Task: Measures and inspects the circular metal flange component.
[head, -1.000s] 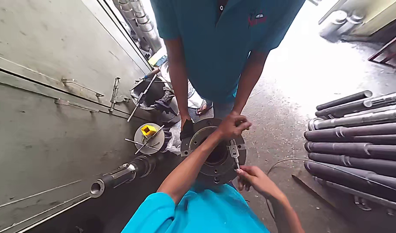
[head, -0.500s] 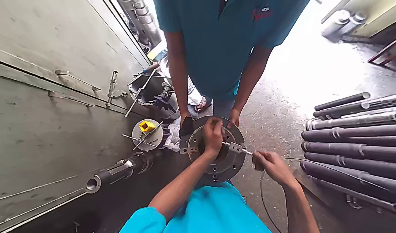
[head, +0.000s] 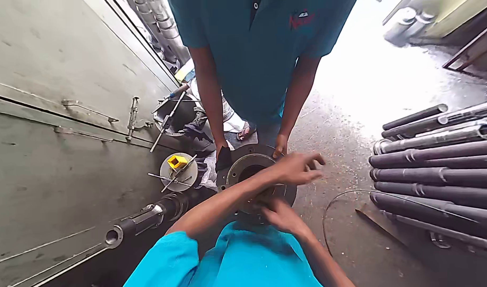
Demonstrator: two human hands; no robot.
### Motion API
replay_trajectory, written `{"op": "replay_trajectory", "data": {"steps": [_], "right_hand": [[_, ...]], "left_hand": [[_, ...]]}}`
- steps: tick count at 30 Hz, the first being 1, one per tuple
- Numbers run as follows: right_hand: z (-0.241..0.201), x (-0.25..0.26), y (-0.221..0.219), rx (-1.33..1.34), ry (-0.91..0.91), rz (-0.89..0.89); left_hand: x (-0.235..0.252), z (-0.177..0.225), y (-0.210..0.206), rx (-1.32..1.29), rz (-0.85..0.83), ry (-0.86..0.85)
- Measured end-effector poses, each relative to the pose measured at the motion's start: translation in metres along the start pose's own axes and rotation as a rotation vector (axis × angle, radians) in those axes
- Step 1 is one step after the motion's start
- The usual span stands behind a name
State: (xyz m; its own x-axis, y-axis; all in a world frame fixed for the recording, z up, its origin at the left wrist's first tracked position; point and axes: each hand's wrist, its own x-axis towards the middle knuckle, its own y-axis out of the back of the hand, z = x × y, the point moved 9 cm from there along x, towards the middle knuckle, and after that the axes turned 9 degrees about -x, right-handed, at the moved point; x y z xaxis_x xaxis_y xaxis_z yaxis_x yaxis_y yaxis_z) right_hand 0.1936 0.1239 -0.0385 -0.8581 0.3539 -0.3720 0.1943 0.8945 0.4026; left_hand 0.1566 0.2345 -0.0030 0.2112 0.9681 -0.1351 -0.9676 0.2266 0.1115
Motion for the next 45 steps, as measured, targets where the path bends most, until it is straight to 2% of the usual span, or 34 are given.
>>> {"op": "replay_trajectory", "data": {"steps": [2, 4, 5, 7, 9, 11, 13, 15, 17, 19, 20, 21, 22, 24, 25, 28, 30, 31, 33, 36, 37, 39, 42, 45], "right_hand": [[0.008, -0.018, 0.046, -0.073, 0.110, 0.268], [0.023, -0.028, 0.104, -0.243, 0.067, 0.584], [0.030, -0.028, 0.127, -0.358, 0.036, 0.657], [0.048, -0.017, 0.149, -0.509, -0.002, 0.559], [0.071, -0.007, 0.142, -0.531, -0.080, 0.236], [0.086, -0.012, 0.120, -0.423, -0.116, -0.006], [0.087, -0.024, 0.091, -0.269, -0.137, -0.145], [0.076, -0.029, 0.045, -0.040, -0.156, -0.208], [0.055, -0.018, 0.004, 0.202, -0.209, -0.104], [0.038, -0.002, -0.014, 0.327, -0.294, 0.150], [0.030, 0.001, -0.016, 0.366, -0.329, 0.209], [0.027, 0.005, -0.016, 0.374, -0.336, 0.218], [0.029, 0.006, -0.016, 0.338, -0.308, 0.185], [0.036, 0.000, -0.001, 0.182, -0.174, 0.018], [0.039, -0.007, 0.019, 0.084, -0.088, 0.021], [0.051, -0.023, 0.104, -0.145, 0.083, 0.410], [0.050, -0.015, 0.151, -0.342, 0.149, 0.619], [0.050, -0.004, 0.162, -0.424, 0.177, 0.627], [0.053, 0.016, 0.163, -0.517, 0.216, 0.525], [0.061, 0.011, 0.153, -0.549, 0.234, 0.482], [0.066, -0.001, 0.148, -0.556, 0.193, 0.499], [0.072, -0.030, 0.129, -0.575, 0.078, 0.520], [0.067, -0.067, 0.088, -0.628, 0.028, 0.500], [0.072, -0.070, 0.084, -0.560, 0.079, 0.369]], "left_hand": [[-0.057, -0.016, 0.049, -0.031, 0.289, 0.026], [-0.113, -0.047, 0.071, -0.110, 0.553, 0.127], [-0.135, -0.063, 0.071, -0.167, 0.689, 0.185], [-0.156, -0.077, 0.058, -0.312, 0.936, 0.156], [-0.149, -0.077, 0.049, -0.412, 1.103, 0.032], [-0.127, -0.076, 0.058, -0.380, 1.175, 0.000], [-0.086, -0.068, 0.074, -0.311, 1.004, 0.049], [-0.020, -0.051, 0.070, -0.233, 0.617, 0.095], [0.045, -0.036, 0.025, -0.125, 0.095, 0.144], [0.066, -0.027, -0.044, -0.159, -0.370, 0.196], [0.065, -0.023, -0.068, -0.191, -0.502, 0.198], [0.062, -0.018, -0.074, -0.197, -0.517, 0.166], [0.057, -0.012, -0.064, -0.173, -0.433, 0.104], [0.031, -0.001, -0.013, -0.090, -0.090, 0.005], [0.010, -0.004, 0.014, -0.033, 0.099, -0.024], [-0.080, -0.040, 0.061, -0.001, 0.533, 0.044], [-0.129, -0.062, 0.054, -0.045, 0.751, 0.116], [-0.143, -0.067, 0.042, -0.079, 0.841, 0.125], [-0.149, -0.069, 0.021, -0.134, 0.978, 0.056], [-0.132, -0.067, 0.033, -0.121, 1.168, -0.083], [-0.129, -0.067, 0.043, -0.144, 1.223, -0.120], [-0.117, -0.067, 0.066, -0.156, 1.226, -0.142], [-0.077, -0.062, 0.084, -0.142, 1.039, -0.128], [-0.066, -0.055, 0.084, -0.246, 0.910, -0.249]]}}
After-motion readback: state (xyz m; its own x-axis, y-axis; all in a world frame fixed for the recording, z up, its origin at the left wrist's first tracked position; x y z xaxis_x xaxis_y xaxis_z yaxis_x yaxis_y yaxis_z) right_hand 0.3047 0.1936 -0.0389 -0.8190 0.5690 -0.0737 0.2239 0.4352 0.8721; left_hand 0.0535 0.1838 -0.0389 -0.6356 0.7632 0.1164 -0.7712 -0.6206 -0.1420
